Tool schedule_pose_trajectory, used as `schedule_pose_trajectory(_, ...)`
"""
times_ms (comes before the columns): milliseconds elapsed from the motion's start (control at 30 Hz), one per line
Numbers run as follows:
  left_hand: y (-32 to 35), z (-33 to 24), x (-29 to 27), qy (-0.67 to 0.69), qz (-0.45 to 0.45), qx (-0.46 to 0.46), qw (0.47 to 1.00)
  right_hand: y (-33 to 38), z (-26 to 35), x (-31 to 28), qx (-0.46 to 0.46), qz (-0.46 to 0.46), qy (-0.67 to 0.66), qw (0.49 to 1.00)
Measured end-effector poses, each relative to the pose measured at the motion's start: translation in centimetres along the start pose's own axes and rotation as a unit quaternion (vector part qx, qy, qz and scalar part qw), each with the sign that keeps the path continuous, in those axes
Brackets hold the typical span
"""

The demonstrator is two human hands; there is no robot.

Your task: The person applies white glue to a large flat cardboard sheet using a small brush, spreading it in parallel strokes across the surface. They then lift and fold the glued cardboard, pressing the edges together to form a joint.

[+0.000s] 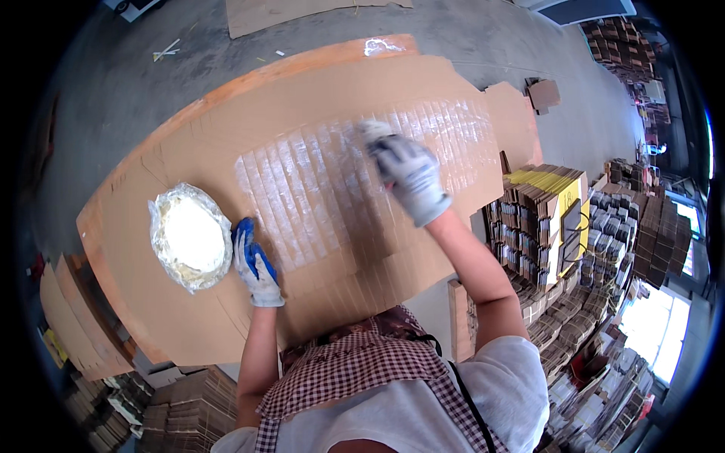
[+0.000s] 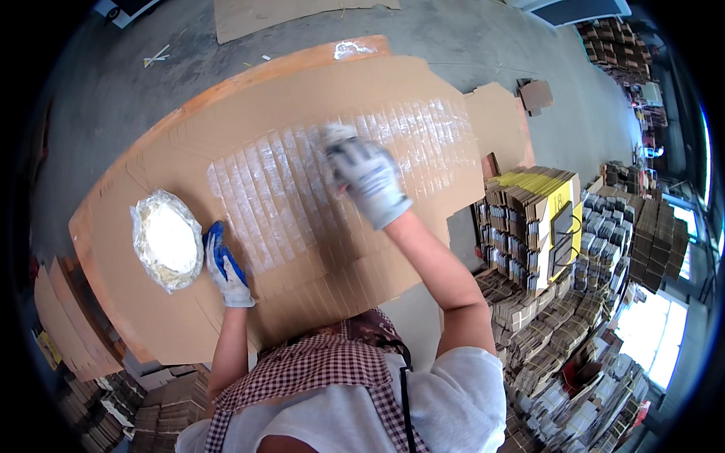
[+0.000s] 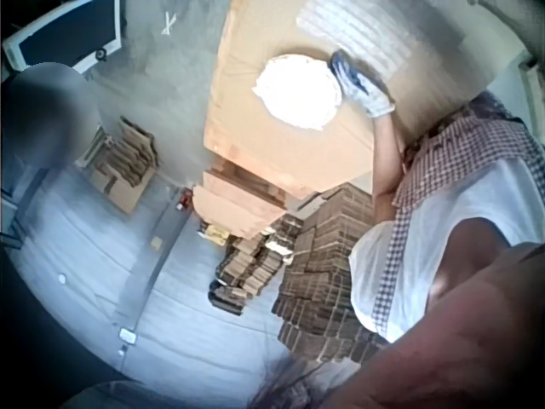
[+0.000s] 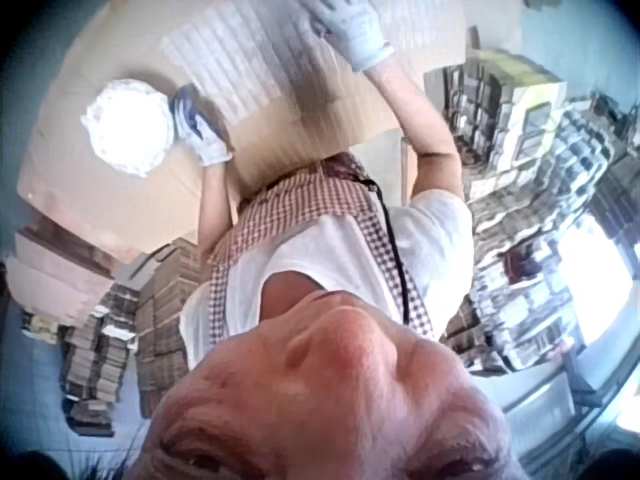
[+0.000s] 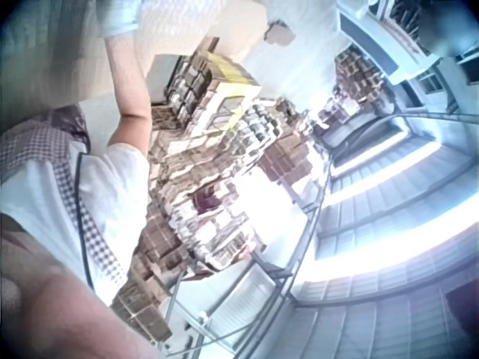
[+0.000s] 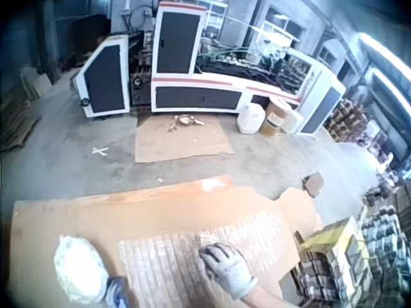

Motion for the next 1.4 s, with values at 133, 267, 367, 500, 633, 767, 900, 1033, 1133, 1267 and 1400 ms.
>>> schedule_pose_trajectory(133,-0.3,-0.6,0.1,0.018,0.012,-0.012,1.000,-1.8,1.2,1.9,-0.046,0.067,0.001,0.997)
schedule_pose_trajectory(267,-0.4,-0.6,-0.1,-0.003,0.010,-0.007,1.000,-1.8,-1.4,1.1,0.140,0.017,-0.005,0.990)
schedule_pose_trajectory(367,-0.2,0.1,-0.1,0.006,0.005,0.000,1.000,-1.7,-1.6,-0.2,0.233,-0.137,-0.169,0.948)
schedule_pose_trajectory(500,-0.2,0.1,-0.2,0.006,0.002,0.009,1.000,-3.8,0.4,1.8,0.415,-0.188,-0.447,0.770)
schedule_pose_trajectory(633,-0.2,0.2,0.0,0.010,-0.001,0.014,1.000,-5.5,0.4,6.0,0.376,-0.241,-0.480,0.755)
schedule_pose_trajectory(767,-0.3,0.2,-0.4,0.020,-0.005,0.012,1.000,-6.3,-1.2,4.8,0.348,-0.163,-0.123,0.915)
schedule_pose_trajectory(900,-0.2,0.0,-0.4,0.039,-0.012,0.009,0.999,-6.4,-0.2,3.2,0.334,-0.180,-0.129,0.916)
schedule_pose_trajectory(1033,-0.1,0.2,-0.3,0.046,-0.015,0.015,0.999,-6.4,0.9,3.1,0.269,-0.123,-0.068,0.953)
schedule_pose_trajectory(1133,0.0,0.4,-0.3,0.041,-0.016,0.020,0.999,-6.7,2.2,1.6,0.318,-0.072,-0.066,0.943)
schedule_pose_trajectory(1267,0.0,0.3,-0.4,0.038,-0.002,0.031,0.999,-5.4,4.4,2.3,0.279,-0.053,-0.200,0.938)
schedule_pose_trajectory(1400,0.0,0.8,-0.3,0.038,-0.010,0.032,0.999,-4.2,2.6,1.7,0.371,0.057,-0.101,0.921)
Point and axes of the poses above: each hand's wrist, its own y-axis away from the middle knuckle, its own x-axis out of the palm, z = x × y, the point moved 1 cm from there along -y, towards the middle knuckle, and after that the axes turned 2 degrees about -y, right-handed, at the moved point
